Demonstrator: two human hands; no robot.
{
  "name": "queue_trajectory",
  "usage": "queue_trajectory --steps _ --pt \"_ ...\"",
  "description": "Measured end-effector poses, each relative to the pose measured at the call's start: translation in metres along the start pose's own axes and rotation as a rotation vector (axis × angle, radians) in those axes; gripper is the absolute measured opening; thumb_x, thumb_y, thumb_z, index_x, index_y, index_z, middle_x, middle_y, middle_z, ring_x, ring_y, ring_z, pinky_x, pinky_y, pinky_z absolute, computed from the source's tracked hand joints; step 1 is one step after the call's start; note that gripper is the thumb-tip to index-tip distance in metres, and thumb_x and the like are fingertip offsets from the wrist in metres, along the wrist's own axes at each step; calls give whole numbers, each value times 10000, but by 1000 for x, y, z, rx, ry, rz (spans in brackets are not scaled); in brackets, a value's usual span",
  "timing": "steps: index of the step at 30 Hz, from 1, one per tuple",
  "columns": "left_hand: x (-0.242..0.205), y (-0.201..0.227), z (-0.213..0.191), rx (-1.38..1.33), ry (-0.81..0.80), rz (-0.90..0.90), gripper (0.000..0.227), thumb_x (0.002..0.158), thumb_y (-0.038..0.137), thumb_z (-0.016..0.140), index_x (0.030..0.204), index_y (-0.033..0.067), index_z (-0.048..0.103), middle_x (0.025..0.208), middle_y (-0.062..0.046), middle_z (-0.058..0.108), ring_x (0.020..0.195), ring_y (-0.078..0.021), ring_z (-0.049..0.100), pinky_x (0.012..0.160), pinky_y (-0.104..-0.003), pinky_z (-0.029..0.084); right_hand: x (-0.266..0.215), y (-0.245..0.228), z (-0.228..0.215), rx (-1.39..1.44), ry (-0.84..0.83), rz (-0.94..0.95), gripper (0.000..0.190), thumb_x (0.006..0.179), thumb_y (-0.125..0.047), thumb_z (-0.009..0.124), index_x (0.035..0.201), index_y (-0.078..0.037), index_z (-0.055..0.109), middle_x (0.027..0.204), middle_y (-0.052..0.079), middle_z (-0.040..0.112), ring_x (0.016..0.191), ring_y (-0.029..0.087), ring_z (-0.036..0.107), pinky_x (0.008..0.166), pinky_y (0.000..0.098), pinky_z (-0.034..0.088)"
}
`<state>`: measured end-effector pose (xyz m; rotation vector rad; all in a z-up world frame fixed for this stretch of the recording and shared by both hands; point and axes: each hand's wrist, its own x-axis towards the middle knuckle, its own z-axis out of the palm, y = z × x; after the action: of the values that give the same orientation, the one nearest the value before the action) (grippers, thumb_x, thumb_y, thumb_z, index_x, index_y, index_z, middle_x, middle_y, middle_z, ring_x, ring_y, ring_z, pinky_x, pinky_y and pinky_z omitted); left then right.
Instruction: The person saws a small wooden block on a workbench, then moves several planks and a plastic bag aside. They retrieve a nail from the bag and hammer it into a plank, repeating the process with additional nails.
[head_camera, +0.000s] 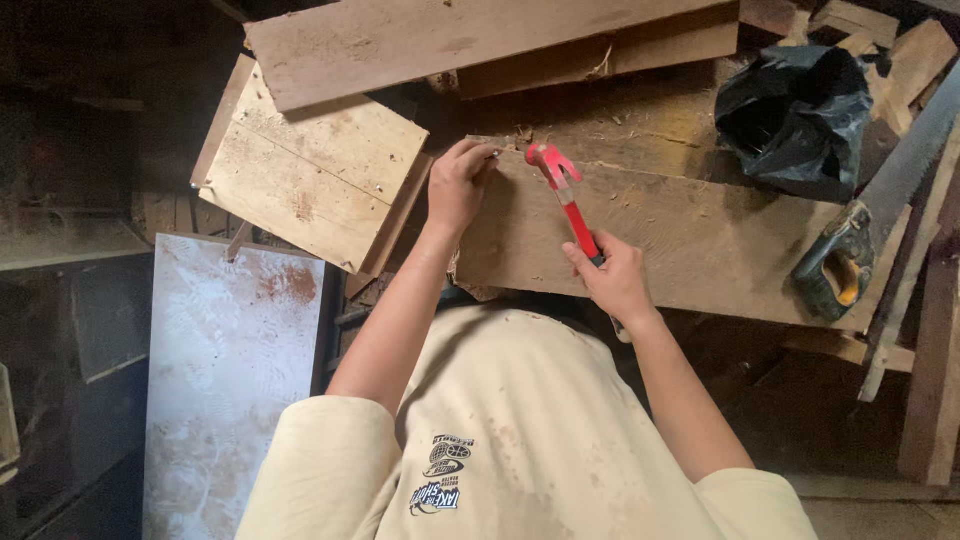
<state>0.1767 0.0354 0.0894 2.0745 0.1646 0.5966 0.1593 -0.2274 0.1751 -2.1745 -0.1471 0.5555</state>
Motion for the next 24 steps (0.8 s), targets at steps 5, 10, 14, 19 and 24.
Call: queue_trajectory --steps 5,10,14,19,24 --pt "0 -7 -2 8 -24 42 124 903 92 782 1021 66 755 970 -92 737 862 -300 722 748 -380 572 -3 -23 2 17 -9 44 339 932 -332 744 1055 -16 733 674 32 702 481 76 601 452 264 479" --pt "-4 -15 4 17 22 68 128 882 89 793 999 64 746 958 -89 737 859 -302 720 741 -381 572 -5 -44 8 -60 5 -10 329 950 -314 716 1119 -33 748 664 53 700 496 91 599 484 286 485" --pt "-7 -22 6 27 57 131 142 865 71 792 1001 78 750 981 -81 748 874 -289 729 756 -376 584 -4 -58 11 -76 22 -103 352 965 -297 675 1192 -30 710 659 91 699 511 143 646 516 315 514" --pt "-11 -25 10 24 79 128 146 863 72 801 1001 83 754 983 -81 750 872 -287 731 755 -376 587 -5 -64 15 -203 109 -300 307 1025 -282 671 1166 -13 719 762 151 697 608 242 686 587 358 521" --pt "-11 -25 12 -5 95 68 144 858 76 811 993 76 762 975 -88 753 866 -284 737 752 -373 593 -5 -58 16 -202 174 -446 296 1078 -287 655 1183 -13 699 805 146 705 715 261 711 654 353 542"
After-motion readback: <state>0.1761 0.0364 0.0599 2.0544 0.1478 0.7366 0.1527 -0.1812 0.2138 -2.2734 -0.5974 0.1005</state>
